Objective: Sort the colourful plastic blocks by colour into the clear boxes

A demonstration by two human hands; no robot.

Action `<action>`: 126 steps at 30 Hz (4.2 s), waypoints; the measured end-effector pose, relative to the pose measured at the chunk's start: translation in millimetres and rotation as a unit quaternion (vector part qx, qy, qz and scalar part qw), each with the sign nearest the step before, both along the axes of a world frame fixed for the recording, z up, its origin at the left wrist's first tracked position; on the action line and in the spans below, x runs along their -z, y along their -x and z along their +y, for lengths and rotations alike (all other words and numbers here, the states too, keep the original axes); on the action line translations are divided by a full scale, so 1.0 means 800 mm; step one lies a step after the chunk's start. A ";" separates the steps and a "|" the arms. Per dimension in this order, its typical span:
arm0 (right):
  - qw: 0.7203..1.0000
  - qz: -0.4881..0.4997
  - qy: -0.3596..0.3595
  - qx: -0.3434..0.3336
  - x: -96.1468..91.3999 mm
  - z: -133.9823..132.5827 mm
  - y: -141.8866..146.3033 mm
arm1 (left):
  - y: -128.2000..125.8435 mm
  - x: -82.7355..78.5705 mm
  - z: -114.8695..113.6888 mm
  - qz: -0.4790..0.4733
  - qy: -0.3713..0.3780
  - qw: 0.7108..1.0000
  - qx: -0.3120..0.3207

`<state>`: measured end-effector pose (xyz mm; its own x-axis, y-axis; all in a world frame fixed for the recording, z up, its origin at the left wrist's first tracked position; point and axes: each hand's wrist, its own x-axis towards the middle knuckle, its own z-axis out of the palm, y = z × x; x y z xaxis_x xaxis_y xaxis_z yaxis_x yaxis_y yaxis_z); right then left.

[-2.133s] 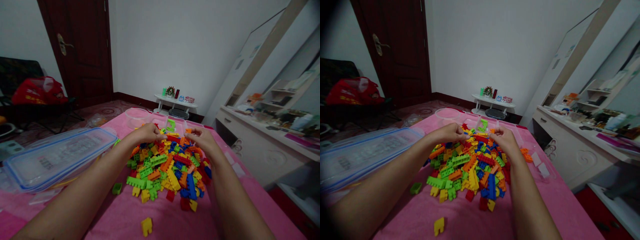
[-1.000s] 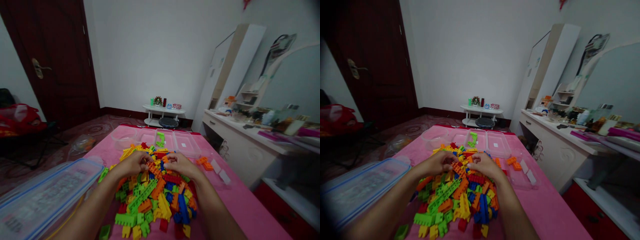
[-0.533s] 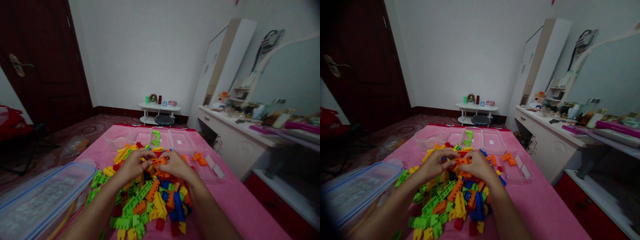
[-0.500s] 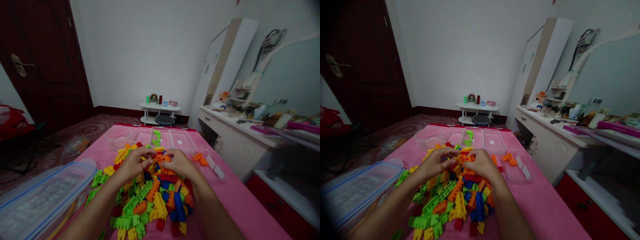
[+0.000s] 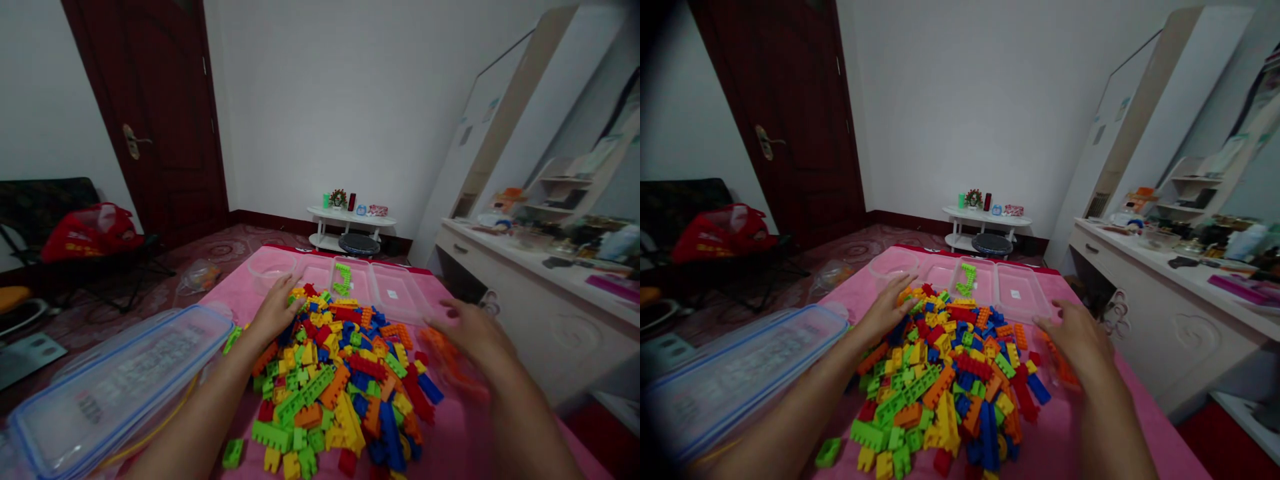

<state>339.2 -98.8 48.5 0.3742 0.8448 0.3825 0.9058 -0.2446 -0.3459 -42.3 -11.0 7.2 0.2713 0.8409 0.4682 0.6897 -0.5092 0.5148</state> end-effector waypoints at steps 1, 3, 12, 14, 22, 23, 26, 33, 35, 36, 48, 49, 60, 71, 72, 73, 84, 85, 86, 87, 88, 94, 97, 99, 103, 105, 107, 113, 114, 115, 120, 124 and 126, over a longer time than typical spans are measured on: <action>1.000 0.003 0.010 -0.019 -0.002 0.004 0.022 | -0.004 0.006 0.000 0.015 0.015 1.000 0.010; 0.996 0.019 0.033 -0.086 -0.001 0.012 0.068 | -0.010 0.014 -0.002 0.047 0.049 0.997 0.027; 0.951 0.024 0.008 -0.309 0.069 0.035 0.175 | -0.008 -0.008 -0.015 0.135 0.080 0.986 0.048; 0.952 0.021 0.020 -0.306 0.075 0.036 0.176 | -0.007 -0.021 -0.022 0.144 0.083 0.983 0.072; 0.969 0.024 0.071 -0.236 0.023 0.025 0.160 | -0.029 -0.035 -0.045 0.163 0.010 0.972 0.172; 0.971 0.024 0.086 -0.221 0.013 0.021 0.155 | -0.033 -0.033 -0.046 0.183 0.013 0.967 0.176; 0.966 0.026 0.145 -0.213 -0.010 0.009 0.140 | -0.043 -0.028 -0.048 0.246 0.014 0.956 0.158; 0.909 0.046 0.272 -0.313 -0.022 -0.016 0.131 | -0.050 -0.025 -0.053 0.280 -0.011 0.949 0.146; 0.899 0.042 0.302 -0.315 -0.022 -0.020 0.141 | -0.050 -0.024 -0.055 0.285 -0.013 0.948 0.144; 0.897 0.033 0.314 -0.310 -0.022 -0.022 0.147 | -0.051 -0.024 -0.055 0.288 -0.014 0.947 0.143; 0.912 -0.091 0.289 -0.276 -0.016 -0.025 0.180 | -0.046 -0.023 -0.044 0.138 0.040 0.984 0.106; 0.915 -0.088 0.283 -0.273 -0.017 -0.024 0.178 | -0.045 -0.025 -0.043 0.098 0.047 0.990 0.094; 0.956 0.071 0.098 -0.266 -0.024 -0.010 0.188 | -0.071 -0.029 -0.065 -0.320 0.407 0.838 0.173; 0.934 0.077 0.165 -0.306 -0.016 -0.011 0.191 | -0.070 -0.028 -0.059 -0.287 0.346 0.879 0.158; 0.934 0.069 0.170 -0.306 -0.014 -0.010 0.190 | -0.068 -0.031 -0.058 -0.300 0.346 0.876 0.149; 0.932 0.063 0.178 -0.308 -0.011 -0.009 0.189 | -0.065 -0.033 -0.056 -0.314 0.346 0.872 0.143; 0.915 0.091 0.168 -0.356 0.001 -0.006 0.189 | -0.028 -0.057 -0.008 -0.564 0.344 0.747 0.069; 0.914 0.095 0.166 -0.358 0.001 -0.006 0.188 | -0.025 -0.063 0.001 -0.577 0.339 0.741 0.057; 0.913 0.098 0.164 -0.359 0.001 -0.006 0.188 | -0.024 -0.070 0.011 -0.586 0.334 0.737 0.047; 0.913 0.100 0.161 -0.360 0.001 -0.006 0.187 | -0.023 -0.077 0.022 -0.593 0.329 0.734 0.037; 0.913 0.100 0.161 -0.360 0.001 -0.006 0.187 | -0.024 -0.082 0.033 -0.593 0.322 0.737 0.027; 0.913 0.091 0.159 -0.364 -0.001 -0.007 0.188 | -0.043 -0.092 0.094 -0.503 0.280 0.818 0.001; 0.914 0.083 0.157 -0.364 -0.002 -0.008 0.189 | -0.062 -0.080 0.114 -0.438 0.272 0.857 0.006; 0.916 0.078 0.161 -0.358 -0.003 -0.009 0.190 | -0.074 -0.066 0.125 -0.387 0.254 0.886 0.001; 0.916 0.079 0.166 -0.356 -0.004 -0.011 0.190 | -0.088 -0.034 0.147 -0.247 0.211 0.945 -0.028; 0.915 0.082 0.166 -0.359 -0.005 -0.011 0.190 | -0.088 -0.021 0.156 -0.165 0.190 0.967 -0.044; 0.915 0.082 0.166 -0.357 -0.006 -0.012 0.190 | -0.085 -0.011 0.163 -0.080 0.180 0.979 -0.057; 0.917 0.088 0.161 -0.353 -0.007 -0.010 0.181 | -0.080 -0.003 0.174 0.128 0.205 0.970 -0.040; 0.918 0.089 0.161 -0.353 -0.007 -0.010 0.179 | -0.080 -0.005 0.175 0.147 0.209 0.966 -0.033; 0.918 0.090 0.161 -0.351 -0.008 -0.009 0.176 | -0.080 -0.007 0.174 0.162 0.212 0.963 -0.025; 0.929 0.081 0.165 -0.322 -0.009 -0.005 0.169 | -0.078 -0.027 0.154 0.178 0.156 0.972 0.010; 0.939 0.071 0.156 -0.299 -0.004 0.000 0.171 | -0.064 -0.047 0.105 0.173 0.105 0.978 0.047; 0.941 0.064 0.158 -0.293 -0.002 0.003 0.172 | -0.052 -0.052 0.072 0.185 0.097 0.976 0.065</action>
